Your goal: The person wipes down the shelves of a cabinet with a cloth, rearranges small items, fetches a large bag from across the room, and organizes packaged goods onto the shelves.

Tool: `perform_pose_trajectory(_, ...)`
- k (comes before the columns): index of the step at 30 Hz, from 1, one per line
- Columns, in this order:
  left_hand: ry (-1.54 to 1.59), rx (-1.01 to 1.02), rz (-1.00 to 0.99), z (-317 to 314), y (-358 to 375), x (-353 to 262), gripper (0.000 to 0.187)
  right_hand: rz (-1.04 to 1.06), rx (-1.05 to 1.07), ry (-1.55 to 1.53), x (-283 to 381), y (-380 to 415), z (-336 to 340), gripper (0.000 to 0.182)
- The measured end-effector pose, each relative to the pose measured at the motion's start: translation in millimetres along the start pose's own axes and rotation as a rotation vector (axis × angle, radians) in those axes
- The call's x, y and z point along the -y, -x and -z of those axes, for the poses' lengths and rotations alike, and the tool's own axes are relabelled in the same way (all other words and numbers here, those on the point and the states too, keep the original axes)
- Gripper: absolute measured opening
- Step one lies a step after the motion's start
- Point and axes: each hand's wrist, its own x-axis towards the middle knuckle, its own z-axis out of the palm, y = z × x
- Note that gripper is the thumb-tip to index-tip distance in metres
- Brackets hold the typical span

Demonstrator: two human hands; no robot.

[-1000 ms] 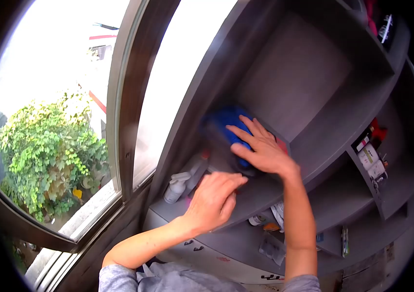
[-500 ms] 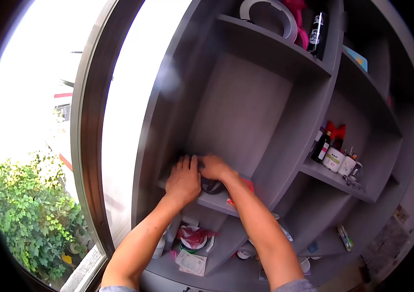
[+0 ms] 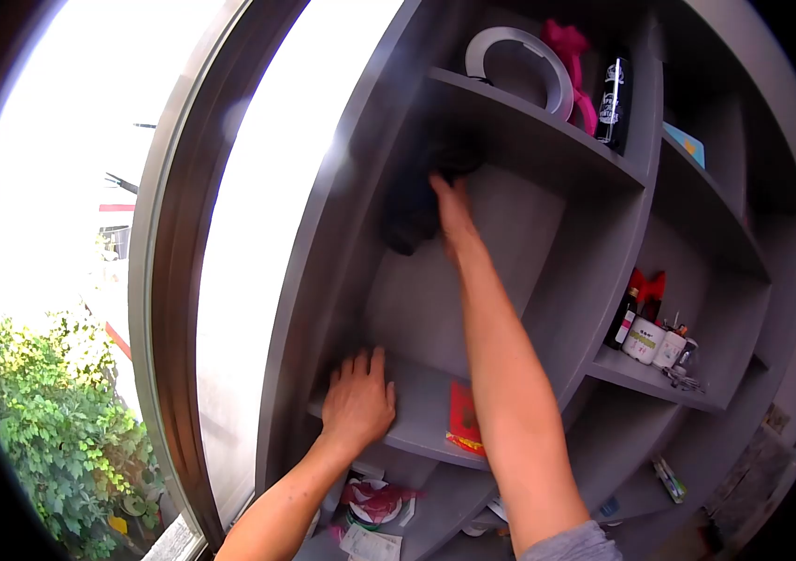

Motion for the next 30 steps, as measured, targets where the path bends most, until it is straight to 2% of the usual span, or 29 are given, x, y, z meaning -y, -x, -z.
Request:
perform_pose_trajectory(1,-0.006,-0.023,-0.010,-1.6,0.5,1.1,0.057,-0.078,0.138,-0.146,-19.2,-10.4,-16.0,0.064)
perform_pose_trajectory(2,-0.012,-0.047,-0.019,-2.1,-0.3,2.1,0.057,-0.013,-0.004,0.014,-43.3,-15.7,-45.0,0.064)
perform_pose_trajectory(4,0.020,-0.065,0.001,-3.3,-1.3,2.6,0.057,-0.012,-0.160,0.116,-47.2,8.5,-68.8,0.057)
perform_pose_trajectory(5,0.036,-0.071,0.012,-3.9,-1.5,2.5,0.057,-0.074,-0.172,0.059,-26.9,35.9,-68.3,0.051)
perform_pose_trajectory(8,0.097,-0.053,0.050,-6.6,-2.4,0.9,0.055,-0.189,-0.012,-0.138,-7.4,82.0,-51.8,0.040)
perform_pose_trajectory(11,0.068,-0.005,0.044,-0.1,0.0,-4.1,0.056,0.394,-0.051,0.292,37.1,115.7,-39.7,0.039)
perform_pose_trajectory(13,0.030,-0.014,0.021,-0.3,1.4,-3.6,0.057,0.802,-0.173,0.520,93.7,125.8,-28.4,0.043)
perform_pose_trajectory(15,0.001,-0.017,0.002,-1.6,4.3,-1.9,0.058,1.041,-0.318,0.869,136.3,115.0,-17.9,0.044)
perform_pose_trajectory(18,-0.028,-0.021,-0.013,-5.5,4.6,1.4,0.059,1.233,-0.486,1.217,162.5,68.9,4.3,0.046)
perform_pose_trajectory(19,-0.035,-0.016,-0.014,-5.8,5.3,2.0,0.058,1.099,-0.475,1.326,164.3,58.0,19.5,0.044)
perform_pose_trajectory(21,-0.043,-0.008,-0.015,-6.0,4.9,4.6,0.058,1.164,-0.427,1.424,166.9,56.3,46.5,0.041)
perform_pose_trajectory(23,-0.045,0.007,-0.013,-6.2,4.8,6.5,0.058,1.127,-0.365,1.443,170.5,71.4,62.5,0.037)
perform_pose_trajectory(26,0.122,0.078,0.045,1.2,0.4,3.1,0.052,1.075,-0.284,1.440,178.4,107.5,91.0,0.033)
perform_pose_trajectory(27,0.174,-0.015,-0.020,5.3,-5.5,-3.1,0.051,1.063,-0.260,1.434,184.7,118.2,101.3,0.033)
perform_pose_trajectory(30,0.330,-0.267,-0.223,30.1,-34.7,-43.3,0.045,1.078,-0.375,1.477,197.0,133.3,136.1,0.028)
